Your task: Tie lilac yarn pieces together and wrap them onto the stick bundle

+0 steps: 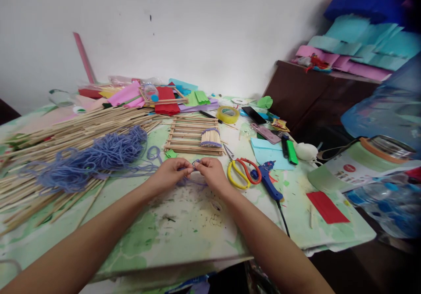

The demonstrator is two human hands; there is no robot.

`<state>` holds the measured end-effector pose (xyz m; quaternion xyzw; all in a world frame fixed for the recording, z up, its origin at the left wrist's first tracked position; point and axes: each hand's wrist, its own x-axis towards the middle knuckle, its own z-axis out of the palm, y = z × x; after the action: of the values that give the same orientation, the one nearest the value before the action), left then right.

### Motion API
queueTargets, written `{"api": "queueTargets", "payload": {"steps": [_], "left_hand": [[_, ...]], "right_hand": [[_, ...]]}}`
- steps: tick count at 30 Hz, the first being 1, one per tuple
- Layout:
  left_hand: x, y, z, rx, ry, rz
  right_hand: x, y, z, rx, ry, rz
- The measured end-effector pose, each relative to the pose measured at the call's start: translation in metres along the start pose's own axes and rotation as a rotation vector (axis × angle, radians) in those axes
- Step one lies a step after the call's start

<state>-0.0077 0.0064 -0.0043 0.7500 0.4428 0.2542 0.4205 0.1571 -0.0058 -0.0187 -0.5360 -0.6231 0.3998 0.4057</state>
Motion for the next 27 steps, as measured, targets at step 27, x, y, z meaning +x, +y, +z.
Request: {"api": "queueTargets", "payload": {"steps": [27], "left_hand": [[-0.011, 0.011, 0.002, 0.597, 0.126, 0.087]], "right_hand": [[0.001, -0.001, -0.003, -0.107, 0.189, -0.063]]}}
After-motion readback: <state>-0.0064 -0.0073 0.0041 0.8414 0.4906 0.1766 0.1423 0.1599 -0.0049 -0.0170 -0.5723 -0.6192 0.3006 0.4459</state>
